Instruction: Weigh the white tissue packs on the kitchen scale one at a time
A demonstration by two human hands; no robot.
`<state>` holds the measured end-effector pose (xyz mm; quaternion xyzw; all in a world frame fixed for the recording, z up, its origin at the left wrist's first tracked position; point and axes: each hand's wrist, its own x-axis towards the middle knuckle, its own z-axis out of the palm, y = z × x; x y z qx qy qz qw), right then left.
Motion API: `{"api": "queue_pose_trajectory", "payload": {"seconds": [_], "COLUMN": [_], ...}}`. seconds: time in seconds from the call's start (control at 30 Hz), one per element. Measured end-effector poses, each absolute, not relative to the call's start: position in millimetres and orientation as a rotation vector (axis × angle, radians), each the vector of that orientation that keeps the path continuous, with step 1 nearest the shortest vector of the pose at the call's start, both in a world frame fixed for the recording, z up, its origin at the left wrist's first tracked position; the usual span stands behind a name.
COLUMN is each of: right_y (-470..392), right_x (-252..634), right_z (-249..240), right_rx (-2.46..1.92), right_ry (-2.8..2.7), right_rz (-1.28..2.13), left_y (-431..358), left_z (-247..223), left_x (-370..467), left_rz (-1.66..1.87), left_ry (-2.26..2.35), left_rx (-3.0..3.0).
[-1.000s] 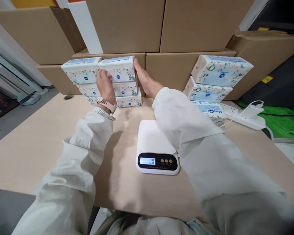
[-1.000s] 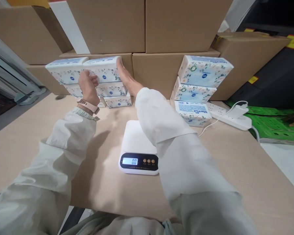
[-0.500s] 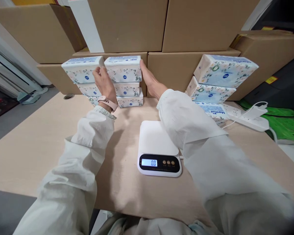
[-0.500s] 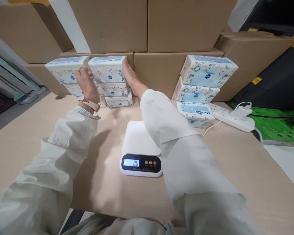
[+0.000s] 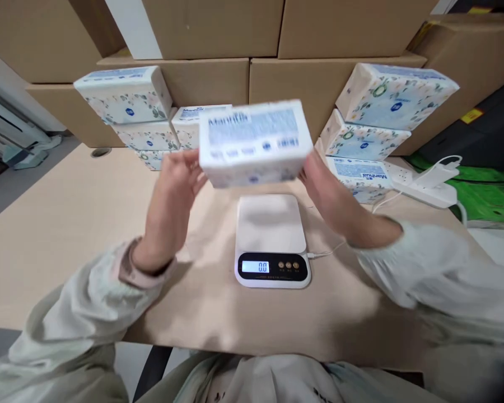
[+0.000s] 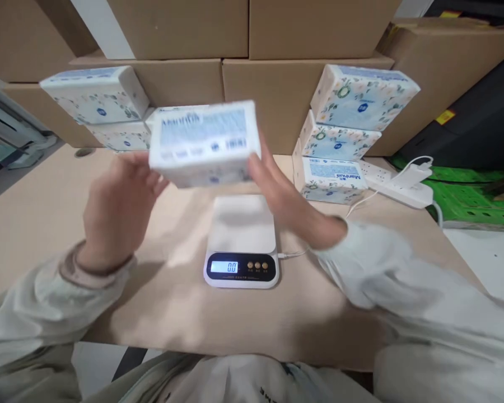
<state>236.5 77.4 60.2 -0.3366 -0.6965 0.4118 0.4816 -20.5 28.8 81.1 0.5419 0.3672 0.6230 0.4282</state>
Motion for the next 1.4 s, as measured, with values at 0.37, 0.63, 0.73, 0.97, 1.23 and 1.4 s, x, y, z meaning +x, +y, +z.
{"api": "queue_pose_trajectory", "payload": {"seconds": [0.37, 0.63, 0.73, 0.97, 1.23, 1.4], "right_y": [-18, -23, -23, -26, -27, -26], "right_x": [285, 296, 296, 294, 293, 291], "right_z": [-12, -47, -49, -44, -41, -41], "right_rx": [-0.976, -1.138, -1.132, -1.107, -1.121, -1.101], "right_ry": [-1.760, -1.369, -1.278, -1.345, -1.329, -1.319], "right_rz": [1.119, 0.747, 0.635, 0.550, 0.524, 0.522], "left_y": [-19, -15, -13, -14, -17, -17], "left_z": [1, -23, -26, -20, -19, -19], "left_x": [-8, -9, -11, -8, -13, -14], "left_rz": [1.264, 1.451, 1.542, 1.572, 1.592, 1.581], "left_ry": [0.940, 1.126, 1.154, 1.189, 1.195, 1.224], "left_rx": [1.349, 1.272, 1.211, 1.176, 1.153, 1.161]}}
